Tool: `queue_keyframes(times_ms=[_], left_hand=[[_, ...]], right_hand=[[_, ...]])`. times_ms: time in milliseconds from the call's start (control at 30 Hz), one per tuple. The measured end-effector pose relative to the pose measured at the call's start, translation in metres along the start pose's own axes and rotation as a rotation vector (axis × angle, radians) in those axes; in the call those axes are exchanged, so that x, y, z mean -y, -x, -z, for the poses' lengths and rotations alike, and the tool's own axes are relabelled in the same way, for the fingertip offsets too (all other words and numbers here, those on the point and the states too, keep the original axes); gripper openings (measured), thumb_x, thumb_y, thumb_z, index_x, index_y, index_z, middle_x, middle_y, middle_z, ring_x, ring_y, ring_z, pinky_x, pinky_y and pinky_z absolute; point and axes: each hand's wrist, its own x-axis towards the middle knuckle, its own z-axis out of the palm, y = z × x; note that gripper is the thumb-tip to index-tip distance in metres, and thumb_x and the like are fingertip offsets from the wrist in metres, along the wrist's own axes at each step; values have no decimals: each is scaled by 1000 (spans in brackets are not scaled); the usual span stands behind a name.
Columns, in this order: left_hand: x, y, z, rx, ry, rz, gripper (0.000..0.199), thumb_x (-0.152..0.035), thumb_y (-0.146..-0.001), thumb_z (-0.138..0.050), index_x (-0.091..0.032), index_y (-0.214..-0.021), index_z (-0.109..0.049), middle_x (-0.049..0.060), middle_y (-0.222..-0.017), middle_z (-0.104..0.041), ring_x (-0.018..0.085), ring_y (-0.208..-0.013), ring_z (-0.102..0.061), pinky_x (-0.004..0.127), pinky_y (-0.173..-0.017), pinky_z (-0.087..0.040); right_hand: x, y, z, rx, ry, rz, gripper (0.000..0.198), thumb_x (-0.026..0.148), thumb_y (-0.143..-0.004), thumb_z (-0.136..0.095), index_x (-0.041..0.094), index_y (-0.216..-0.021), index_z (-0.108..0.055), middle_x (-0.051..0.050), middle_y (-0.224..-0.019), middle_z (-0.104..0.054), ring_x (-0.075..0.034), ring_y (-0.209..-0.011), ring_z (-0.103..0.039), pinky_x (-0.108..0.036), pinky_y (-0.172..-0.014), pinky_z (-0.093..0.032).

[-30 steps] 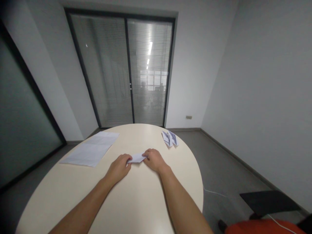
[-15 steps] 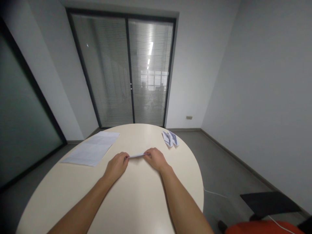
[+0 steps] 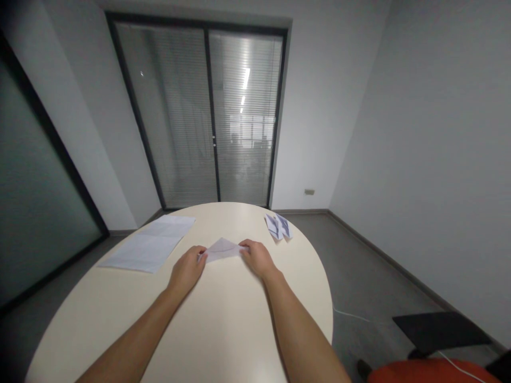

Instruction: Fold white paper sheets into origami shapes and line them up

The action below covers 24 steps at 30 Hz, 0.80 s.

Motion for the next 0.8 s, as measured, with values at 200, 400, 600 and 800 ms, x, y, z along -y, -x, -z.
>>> queue_keyframes(times_ms=[200, 400, 600, 800], left_hand=[[4, -1, -1, -16, 60, 33, 20, -22, -96, -51, -20, -112, -63, 7, -113, -71, 20, -103, -66, 30, -88, -48], [11, -4, -5, -20, 71, 63, 21, -21, -94, -52, -20, -112, -63, 7, -115, -71, 21, -104, -66, 30, -89, -48], [10, -4, -3, -12, 60, 104, 19, -22, -94, -53, -21, -108, -65, 7, -111, -73, 21, -101, -68, 30, -84, -48], [11, -5, -6, 18, 27, 113, 21, -22, -95, -53, -19, -110, -67, 7, -113, -74, 22, -104, -67, 30, -88, -48]], right_hand=[[-6, -2, -4, -48, -66, -55, 20, 26, -88, -62, 22, -103, -74, -6, -102, -77, -22, -93, -69, -32, -85, -48], [-11, -3, -4, -83, -51, -91, 19, 27, -88, -61, 22, -99, -76, -6, -99, -77, -22, -90, -69, -31, -81, -47], [-13, -3, -4, -91, -54, -138, 21, 33, -89, -61, 21, -97, -77, -6, -94, -77, -21, -84, -68, -29, -75, -46], [-15, -4, -7, -76, -2, -199, 21, 33, -88, -63, 21, -97, -77, -6, -94, -77, -20, -84, -67, -27, -73, -44]])
